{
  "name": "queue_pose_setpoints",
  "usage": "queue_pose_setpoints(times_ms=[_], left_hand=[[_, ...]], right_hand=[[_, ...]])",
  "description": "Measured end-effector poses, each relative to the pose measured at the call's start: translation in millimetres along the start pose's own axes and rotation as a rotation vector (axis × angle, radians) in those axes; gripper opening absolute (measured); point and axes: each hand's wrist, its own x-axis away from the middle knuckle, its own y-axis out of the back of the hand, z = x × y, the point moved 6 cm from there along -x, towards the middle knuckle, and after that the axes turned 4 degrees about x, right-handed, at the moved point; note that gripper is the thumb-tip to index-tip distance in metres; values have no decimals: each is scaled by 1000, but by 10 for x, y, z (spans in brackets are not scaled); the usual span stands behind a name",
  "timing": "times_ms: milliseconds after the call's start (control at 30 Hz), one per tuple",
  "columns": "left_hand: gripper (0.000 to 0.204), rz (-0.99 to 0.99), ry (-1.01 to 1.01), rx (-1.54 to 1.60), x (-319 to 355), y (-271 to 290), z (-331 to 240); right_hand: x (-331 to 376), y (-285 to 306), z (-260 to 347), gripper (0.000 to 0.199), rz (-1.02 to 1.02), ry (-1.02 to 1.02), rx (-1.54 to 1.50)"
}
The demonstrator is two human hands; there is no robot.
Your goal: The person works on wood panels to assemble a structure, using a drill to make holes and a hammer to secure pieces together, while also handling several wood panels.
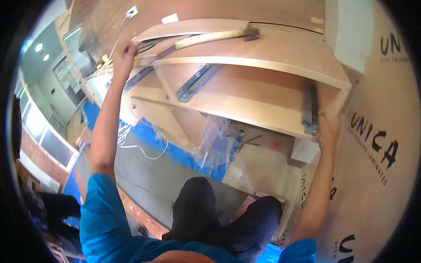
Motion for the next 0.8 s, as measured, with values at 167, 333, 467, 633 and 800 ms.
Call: queue_pose_setpoints(times_ms=[167, 333, 467, 633, 800], left_hand=[[25, 58, 76, -249, -428, 105, 839], [29, 176, 668, 367, -797, -198, 1529], [35, 258, 949, 730, -1116, -977, 1647], [29, 118, 924, 916, -1391, -1666, 1544], [22, -76, 727, 998, -1676, -1496, 1245]], right_hand=[[16, 17, -163, 43, -12, -75, -103], [18, -18, -57, 41, -17, -54, -96], [86, -10, 29, 40, -32, -153, -29], [75, 14, 56, 39, -62, -56, -79], [34, 2, 21, 41, -55, -89, -148]])
